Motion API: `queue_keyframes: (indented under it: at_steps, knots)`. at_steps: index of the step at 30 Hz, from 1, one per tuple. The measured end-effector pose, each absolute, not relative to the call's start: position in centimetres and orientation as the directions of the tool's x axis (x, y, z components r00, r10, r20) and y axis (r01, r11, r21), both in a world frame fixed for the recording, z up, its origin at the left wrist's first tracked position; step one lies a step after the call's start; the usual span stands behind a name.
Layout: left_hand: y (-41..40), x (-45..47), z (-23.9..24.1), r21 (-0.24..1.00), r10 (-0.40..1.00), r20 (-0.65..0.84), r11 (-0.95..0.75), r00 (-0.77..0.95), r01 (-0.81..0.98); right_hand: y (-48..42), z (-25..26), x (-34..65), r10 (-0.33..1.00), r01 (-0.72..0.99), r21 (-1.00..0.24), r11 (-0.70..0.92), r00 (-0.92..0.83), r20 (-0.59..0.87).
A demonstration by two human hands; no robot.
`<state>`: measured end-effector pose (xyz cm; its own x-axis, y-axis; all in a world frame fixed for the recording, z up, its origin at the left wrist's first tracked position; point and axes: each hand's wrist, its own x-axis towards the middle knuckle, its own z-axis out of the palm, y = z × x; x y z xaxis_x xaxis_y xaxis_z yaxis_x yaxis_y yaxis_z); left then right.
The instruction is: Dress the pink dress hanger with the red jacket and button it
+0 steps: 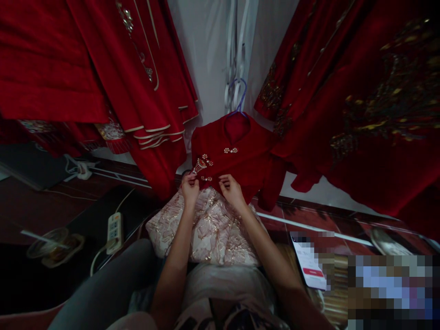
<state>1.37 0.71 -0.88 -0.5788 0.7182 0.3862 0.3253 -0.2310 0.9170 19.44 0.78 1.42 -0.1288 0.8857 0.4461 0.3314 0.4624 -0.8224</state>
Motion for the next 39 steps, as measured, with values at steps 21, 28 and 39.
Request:
queue_keyframes:
  at_steps: [21,28,39]
  knots:
    - [-0.5,2.8,-0.8,0.84,0.821,0.461,-0.28,-0.337,0.465,0.0,-1.9,17.5,0.878,-0.004,-0.908,0.42,-0.251,0.407]
    - [-1.0,3.4,-0.4,0.897,0.819,0.418,-0.303,-0.393,0.321,-0.3,-1.5,17.5,0.881,-0.027,-0.915,0.404,-0.259,0.396]
    - [-1.3,3.8,-0.8,0.889,0.775,0.452,-0.348,-0.442,0.299,-0.4,-0.9,17.5,0.894,-0.082,-0.933,0.35,-0.269,0.359]
